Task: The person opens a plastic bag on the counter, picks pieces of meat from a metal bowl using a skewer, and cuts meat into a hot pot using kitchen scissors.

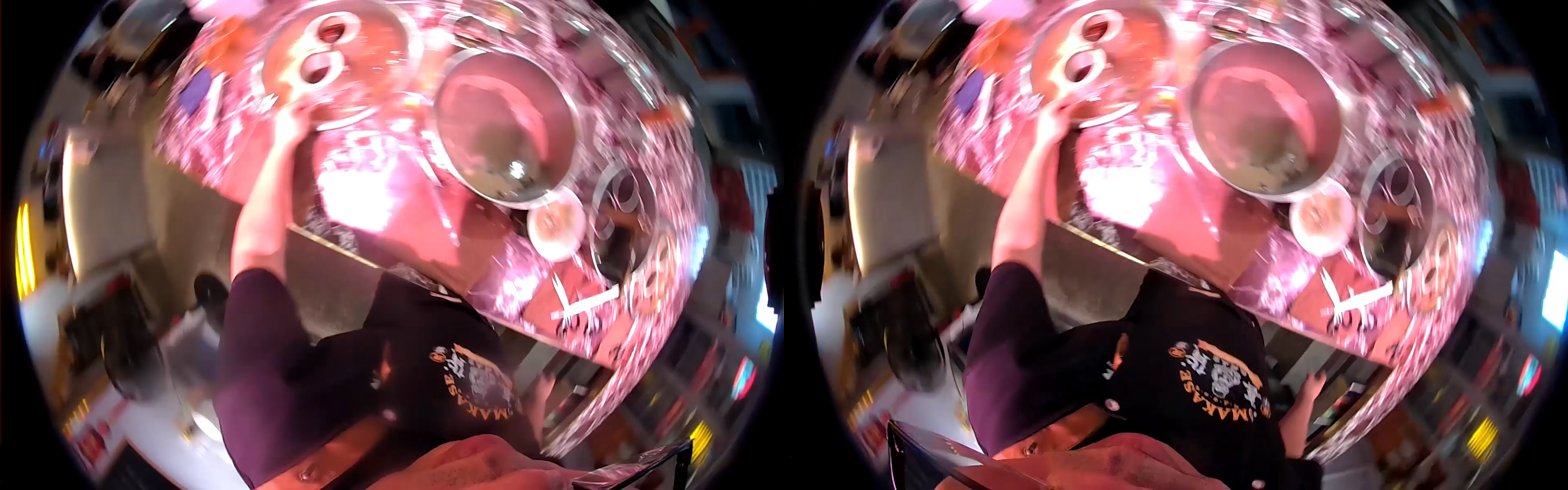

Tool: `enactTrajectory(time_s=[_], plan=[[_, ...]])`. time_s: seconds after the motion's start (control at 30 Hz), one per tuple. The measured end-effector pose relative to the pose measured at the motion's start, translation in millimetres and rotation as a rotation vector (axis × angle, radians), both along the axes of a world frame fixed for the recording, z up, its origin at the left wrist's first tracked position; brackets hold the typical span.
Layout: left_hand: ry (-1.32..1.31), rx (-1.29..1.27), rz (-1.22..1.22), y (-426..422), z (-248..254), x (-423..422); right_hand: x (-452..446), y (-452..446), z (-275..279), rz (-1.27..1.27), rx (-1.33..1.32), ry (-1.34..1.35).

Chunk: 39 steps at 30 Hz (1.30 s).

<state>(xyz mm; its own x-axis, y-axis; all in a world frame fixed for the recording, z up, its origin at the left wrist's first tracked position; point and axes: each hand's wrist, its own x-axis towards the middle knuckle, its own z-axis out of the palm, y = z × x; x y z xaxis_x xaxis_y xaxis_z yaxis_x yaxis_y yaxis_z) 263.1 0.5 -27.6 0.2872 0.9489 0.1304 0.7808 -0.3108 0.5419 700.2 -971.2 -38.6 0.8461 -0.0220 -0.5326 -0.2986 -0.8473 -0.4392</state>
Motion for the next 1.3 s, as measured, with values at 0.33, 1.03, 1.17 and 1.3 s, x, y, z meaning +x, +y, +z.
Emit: enactTrajectory(time_s=[0.33, 1.03, 1.17, 1.3], plan=[[-0.103, -0.112, -0.020, -40, 69, -22, 114, 54, 63, -0.064, -0.223, -0.533], [-0.453, -0.677, -0.751, -601, 224, 636, 357, -88, 45, 0.155, -0.236, -0.448], [-0.415, -0.926, -0.818, -704, 150, 759, 369, -97, 35, 0.193, -0.219, -0.448], [-0.529, -1.010, -0.777, -791, 89, 842, 373, -103, 37, 0.189, -0.116, -0.506]])
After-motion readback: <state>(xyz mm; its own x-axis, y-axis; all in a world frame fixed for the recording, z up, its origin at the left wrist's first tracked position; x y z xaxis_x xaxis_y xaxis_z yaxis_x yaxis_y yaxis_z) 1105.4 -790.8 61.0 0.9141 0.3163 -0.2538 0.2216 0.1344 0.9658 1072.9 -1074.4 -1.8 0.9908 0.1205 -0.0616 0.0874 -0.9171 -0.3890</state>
